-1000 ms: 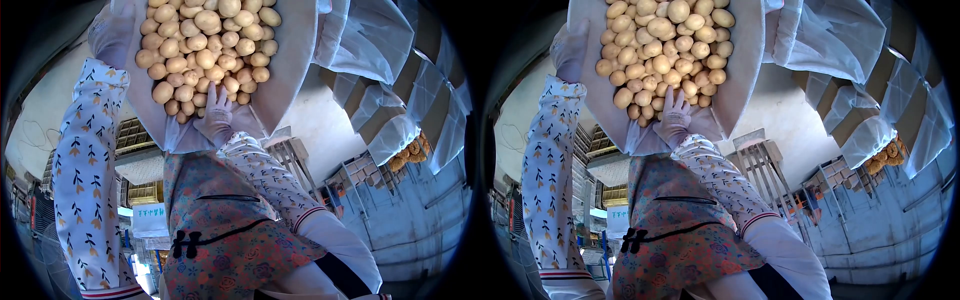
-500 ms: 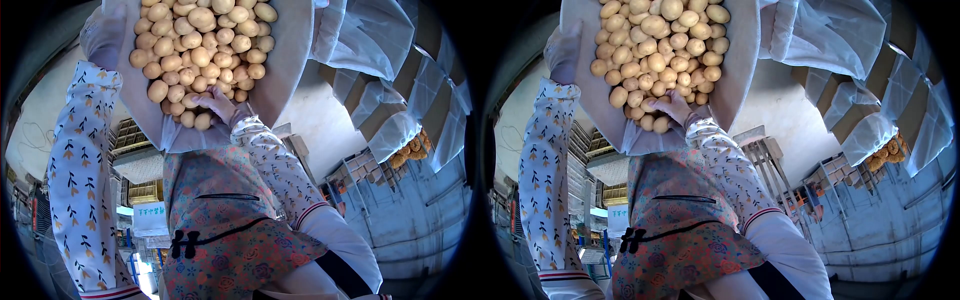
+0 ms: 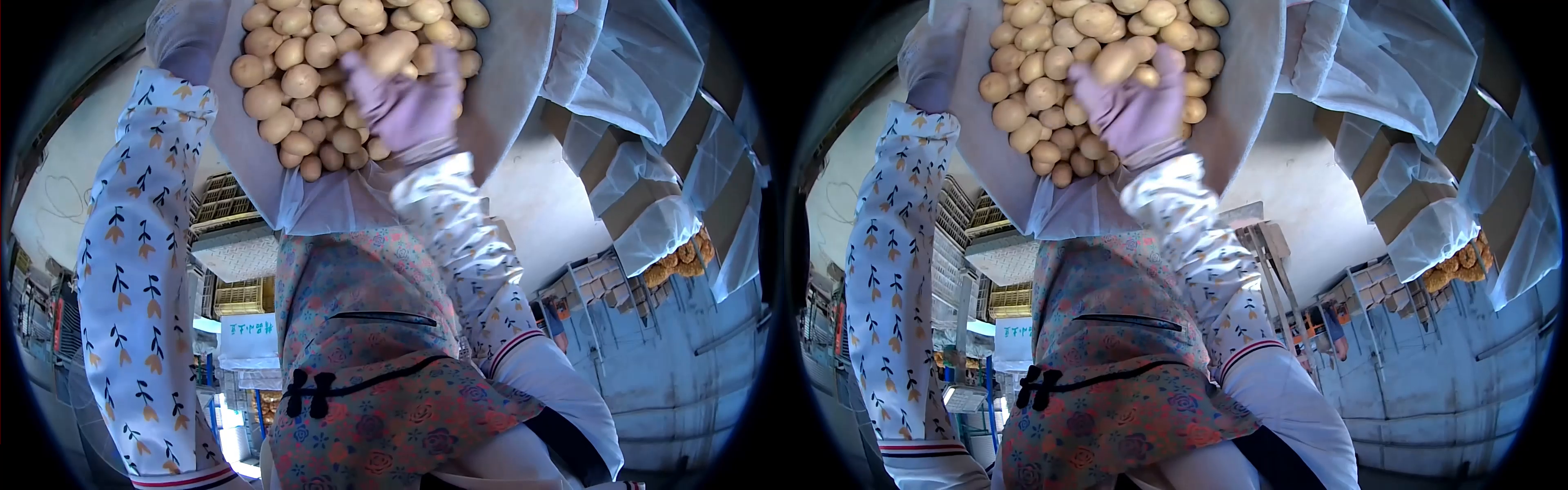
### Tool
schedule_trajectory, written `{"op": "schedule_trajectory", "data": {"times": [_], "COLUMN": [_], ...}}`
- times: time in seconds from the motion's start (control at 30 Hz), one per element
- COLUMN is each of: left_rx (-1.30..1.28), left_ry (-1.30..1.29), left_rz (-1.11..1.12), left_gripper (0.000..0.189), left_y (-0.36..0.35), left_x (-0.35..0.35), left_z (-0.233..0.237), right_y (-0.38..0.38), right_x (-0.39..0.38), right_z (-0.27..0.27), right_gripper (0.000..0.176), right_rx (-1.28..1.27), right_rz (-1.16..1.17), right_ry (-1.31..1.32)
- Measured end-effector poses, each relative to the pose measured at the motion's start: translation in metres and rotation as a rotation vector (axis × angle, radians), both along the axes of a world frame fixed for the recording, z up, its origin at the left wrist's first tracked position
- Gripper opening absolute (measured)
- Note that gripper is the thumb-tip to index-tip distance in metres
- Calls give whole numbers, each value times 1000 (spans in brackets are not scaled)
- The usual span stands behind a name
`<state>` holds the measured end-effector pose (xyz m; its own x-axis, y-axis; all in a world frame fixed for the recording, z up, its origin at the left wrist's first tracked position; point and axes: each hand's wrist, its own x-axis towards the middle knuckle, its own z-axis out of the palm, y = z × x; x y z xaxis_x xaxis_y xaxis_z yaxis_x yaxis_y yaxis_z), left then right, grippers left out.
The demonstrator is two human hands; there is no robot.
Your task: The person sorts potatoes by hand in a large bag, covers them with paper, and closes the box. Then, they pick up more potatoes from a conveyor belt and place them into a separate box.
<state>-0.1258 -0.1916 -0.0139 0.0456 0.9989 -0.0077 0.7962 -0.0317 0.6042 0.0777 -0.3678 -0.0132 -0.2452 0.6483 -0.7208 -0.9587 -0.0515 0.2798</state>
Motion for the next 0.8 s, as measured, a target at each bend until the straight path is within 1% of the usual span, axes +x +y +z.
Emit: {"op": "schedule_trajectory", "data": {"times": [0.03, 0.07, 0.1, 0.13, 0.2, 0.27, 0.3, 0.33, 0.4, 0.43, 0.5, 0.53, 0.57, 0.6, 0.63, 0.67, 0.7, 0.73, 0.77, 0.8], "left_rx": [-2, -8, -15, -30, -58, -73, -77, -23, 100, 52, -41, -133, -223, -316, -408, -506, -460, -415, -219, -17], "left_ry": [37, 72, 105, 191, 358, -38, -233, -56, 295, 307, 328, 367, 406, 446, 431, 415, 335, 256, 114, -24], "left_rz": [-17, -38, -60, -60, -56, 44, 93, 21, -127, -98, -42, -19, 6, 30, -40, -107, -105, -107, -48, 7], "left_gripper": [28, 28, 28, 28, 29, 29, 30, 29, 29, 29, 29, 38, 48, 58, 59, 60, 55, 50, 40, 29], "left_y": [1, 3, 4, 5, 8, 0, -4, -3, 6, 8, 9, 13, 18, 22, 30, 42, 37, 32, 13, 5], "left_x": [-4, -9, -11, -9, -2, 0, -1, -5, -11, -10, -4, -7, -16, -23, -26, -30, -29, -28, -13, -5], "left_z": [-3, -9, -11, -9, -4, -2, -3, -6, -15, -13, -6, -10, -19, -24, -17, -5, -3, -1, -9, -13], "right_y": [15, 28, 31, 31, 3, -30, -47, -58, -87, -86, -32, -32, -32, -27, -10, 12, 23, 20, 18, 12], "right_x": [24, 39, 50, 59, 68, 45, 29, 10, -50, -76, -91, -97, -101, -102, -93, -76, -55, -23, 9, 31], "right_z": [6, 15, 23, 30, 31, 31, 36, 39, 40, 40, 80, 57, 15, -14, -16, -5, 2, 3, 4, 4], "right_gripper": [79, 70, 69, 69, 61, 46, 40, 35, 29, 29, 29, 24, 21, 19, 20, 22, 24, 25, 26, 27], "right_rx": [81, 93, 78, 62, 50, -58, -56, 50, 251, 446, 645, 679, 713, 744, 622, 490, 351, 259, 191, 111], "right_rz": [-64, -3, 48, 95, 236, 404, 538, 778, 1051, 1382, 1767, 1621, 1475, 1329, 1277, 1215, 1141, 916, 684, 552], "right_ry": [137, -225, -426, -631, -723, -801, -805, -845, -974, -1243, -1380, -1388, -1392, -1389, -1628, -1855, -2071, -2041, -2009, -2116]}}
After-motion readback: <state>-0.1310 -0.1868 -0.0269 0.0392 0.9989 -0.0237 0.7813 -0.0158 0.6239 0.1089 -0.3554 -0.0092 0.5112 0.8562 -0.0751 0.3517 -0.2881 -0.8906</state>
